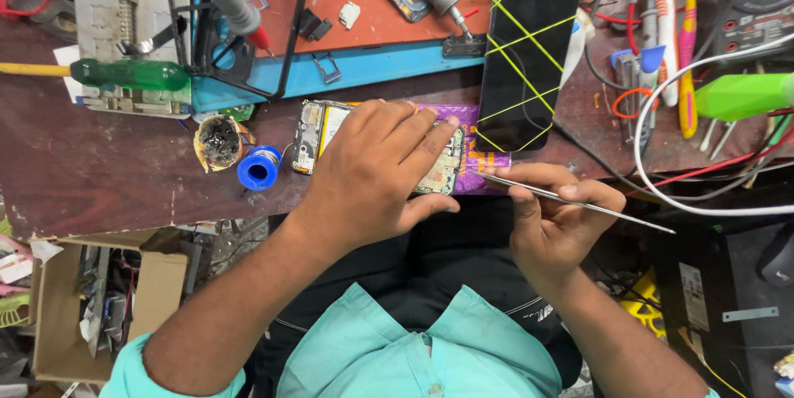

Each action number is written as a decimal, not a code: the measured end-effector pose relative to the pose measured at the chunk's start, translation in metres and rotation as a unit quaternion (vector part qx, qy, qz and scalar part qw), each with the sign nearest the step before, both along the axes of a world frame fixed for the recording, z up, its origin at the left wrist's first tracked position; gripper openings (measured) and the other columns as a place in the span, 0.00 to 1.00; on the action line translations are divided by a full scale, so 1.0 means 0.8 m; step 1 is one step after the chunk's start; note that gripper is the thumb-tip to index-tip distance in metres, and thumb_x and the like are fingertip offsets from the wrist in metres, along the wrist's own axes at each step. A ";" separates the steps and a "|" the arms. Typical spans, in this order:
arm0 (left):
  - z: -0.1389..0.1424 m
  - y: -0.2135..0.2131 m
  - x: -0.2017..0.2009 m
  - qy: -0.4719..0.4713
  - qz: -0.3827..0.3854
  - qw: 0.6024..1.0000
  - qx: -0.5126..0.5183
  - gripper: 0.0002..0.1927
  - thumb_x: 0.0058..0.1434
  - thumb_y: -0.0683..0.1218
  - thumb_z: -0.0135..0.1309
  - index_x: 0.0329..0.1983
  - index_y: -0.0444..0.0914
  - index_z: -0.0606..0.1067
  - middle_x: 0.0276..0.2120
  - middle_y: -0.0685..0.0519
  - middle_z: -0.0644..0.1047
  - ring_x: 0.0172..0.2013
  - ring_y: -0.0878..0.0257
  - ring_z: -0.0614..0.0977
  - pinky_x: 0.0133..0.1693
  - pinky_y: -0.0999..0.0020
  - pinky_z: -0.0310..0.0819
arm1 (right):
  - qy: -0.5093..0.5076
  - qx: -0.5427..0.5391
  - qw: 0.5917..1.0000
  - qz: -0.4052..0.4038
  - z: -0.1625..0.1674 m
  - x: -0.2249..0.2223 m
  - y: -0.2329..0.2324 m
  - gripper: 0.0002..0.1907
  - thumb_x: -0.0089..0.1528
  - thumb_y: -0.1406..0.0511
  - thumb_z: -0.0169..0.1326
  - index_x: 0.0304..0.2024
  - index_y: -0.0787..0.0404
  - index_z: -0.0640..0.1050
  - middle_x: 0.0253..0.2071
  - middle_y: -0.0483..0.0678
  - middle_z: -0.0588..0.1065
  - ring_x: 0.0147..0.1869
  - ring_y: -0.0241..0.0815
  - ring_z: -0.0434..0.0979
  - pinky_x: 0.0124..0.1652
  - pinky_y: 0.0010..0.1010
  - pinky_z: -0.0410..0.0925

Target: The person uses tweezers to adjust components on a disassembled smartphone motherboard, then wipes the device with a cloth. They test the screen by unlocking the phone and navigating the interface.

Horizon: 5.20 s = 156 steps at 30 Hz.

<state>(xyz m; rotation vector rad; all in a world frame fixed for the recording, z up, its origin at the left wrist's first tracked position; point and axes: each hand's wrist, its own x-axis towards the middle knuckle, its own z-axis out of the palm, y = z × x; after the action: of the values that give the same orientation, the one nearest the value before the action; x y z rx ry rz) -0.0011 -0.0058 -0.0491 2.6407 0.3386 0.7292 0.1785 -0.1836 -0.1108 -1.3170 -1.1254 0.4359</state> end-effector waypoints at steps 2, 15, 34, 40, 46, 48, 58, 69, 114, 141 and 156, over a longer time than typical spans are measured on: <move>-0.003 0.000 -0.002 -0.007 0.002 1.000 0.007 0.40 0.49 0.62 0.70 0.58 0.33 0.75 0.52 0.43 0.76 0.56 0.47 0.75 0.60 0.50 0.67 | -0.015 -0.008 1.000 0.005 0.001 -0.003 0.000 0.21 0.73 0.73 0.50 0.54 0.51 0.51 0.50 0.63 0.75 0.46 0.45 0.82 0.44 0.26 0.78; -0.013 0.002 -0.004 -0.021 -0.003 1.000 -0.014 0.32 0.49 0.60 0.72 0.47 0.37 0.74 0.53 0.43 0.76 0.57 0.46 0.76 0.61 0.48 0.67 | -0.135 -0.016 0.991 0.007 0.008 -0.004 0.011 0.22 0.72 0.71 0.50 0.51 0.51 0.50 0.49 0.64 0.75 0.46 0.50 0.83 0.42 0.29 0.79; -0.017 0.000 -0.004 -0.018 -0.007 0.999 0.033 0.29 0.53 0.60 0.70 0.48 0.37 0.76 0.53 0.41 0.76 0.56 0.45 0.76 0.61 0.46 0.66 | 0.082 -0.072 0.994 0.018 0.029 -0.004 0.005 0.25 0.79 0.73 0.46 0.67 0.52 0.46 0.55 0.61 0.73 0.54 0.47 0.81 0.58 0.37 0.78; -0.019 -0.001 -0.004 -0.013 -0.013 0.999 0.030 0.28 0.53 0.59 0.70 0.47 0.37 0.76 0.54 0.40 0.76 0.57 0.45 0.76 0.61 0.45 0.67 | 0.180 -0.126 0.975 -0.026 0.035 -0.003 0.009 0.43 0.71 0.73 0.45 0.75 0.52 0.32 0.53 0.61 0.75 0.53 0.46 0.83 0.59 0.43 0.80; -0.018 0.000 -0.003 -0.015 -0.016 0.999 0.030 0.27 0.53 0.59 0.70 0.45 0.37 0.76 0.54 0.39 0.77 0.57 0.45 0.77 0.61 0.45 0.67 | 0.157 -0.095 0.983 0.016 0.040 -0.001 0.013 0.45 0.79 0.73 0.46 0.78 0.48 0.27 0.54 0.61 0.77 0.54 0.45 0.83 0.59 0.41 0.80; -0.018 0.000 -0.003 -0.016 -0.015 0.999 0.030 0.27 0.53 0.59 0.70 0.44 0.37 0.76 0.54 0.39 0.77 0.57 0.45 0.77 0.61 0.45 0.67 | 0.174 -0.121 0.977 -0.019 0.041 -0.001 0.013 0.48 0.73 0.72 0.46 0.76 0.49 0.26 0.51 0.61 0.78 0.51 0.46 0.84 0.58 0.41 0.80; -0.020 0.001 -0.004 -0.022 -0.013 0.999 0.031 0.27 0.54 0.59 0.70 0.45 0.38 0.75 0.54 0.39 0.77 0.57 0.45 0.76 0.61 0.46 0.67 | -0.029 -0.096 0.994 0.034 0.027 0.002 -0.005 0.46 0.80 0.75 0.47 0.78 0.39 0.30 0.52 0.60 0.76 0.51 0.44 0.81 0.58 0.33 0.75; -0.019 0.001 -0.005 -0.020 -0.017 0.999 0.028 0.28 0.52 0.60 0.71 0.45 0.38 0.74 0.54 0.39 0.77 0.57 0.45 0.76 0.61 0.46 0.66 | -0.153 -0.120 0.979 0.053 0.043 0.002 0.000 0.49 0.75 0.77 0.46 0.78 0.39 0.30 0.53 0.61 0.77 0.50 0.45 0.82 0.55 0.31 0.75; -0.020 0.003 -0.006 -0.028 -0.035 0.999 0.025 0.28 0.51 0.58 0.72 0.47 0.39 0.75 0.55 0.41 0.77 0.58 0.45 0.76 0.61 0.46 0.66 | 0.160 -0.220 0.956 0.112 0.080 0.031 0.049 0.25 0.75 0.77 0.40 0.70 0.60 0.49 0.56 0.69 0.76 0.58 0.51 0.82 0.58 0.39 0.78; -0.025 0.005 -0.009 -0.041 -0.048 0.998 0.028 0.29 0.49 0.59 0.73 0.46 0.40 0.74 0.54 0.43 0.77 0.57 0.46 0.76 0.61 0.47 0.66 | 0.065 -0.296 0.937 0.175 0.100 0.044 0.075 0.23 0.73 0.78 0.41 0.66 0.59 0.52 0.52 0.63 0.78 0.56 0.47 0.83 0.54 0.35 0.78; -0.023 0.005 -0.009 -0.041 -0.046 0.998 0.025 0.29 0.50 0.58 0.73 0.44 0.39 0.73 0.53 0.42 0.77 0.56 0.46 0.76 0.60 0.47 0.66 | 0.125 -0.315 0.927 0.159 0.096 0.046 0.091 0.31 0.73 0.75 0.45 0.74 0.62 0.49 0.47 0.62 0.78 0.49 0.46 0.83 0.50 0.35 0.79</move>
<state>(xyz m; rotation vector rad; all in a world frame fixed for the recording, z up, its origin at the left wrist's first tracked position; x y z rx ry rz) -0.0079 -0.0020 -0.0673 2.6445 0.1771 0.8223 0.2152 -0.1106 -0.0337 -1.5670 -1.0175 1.2528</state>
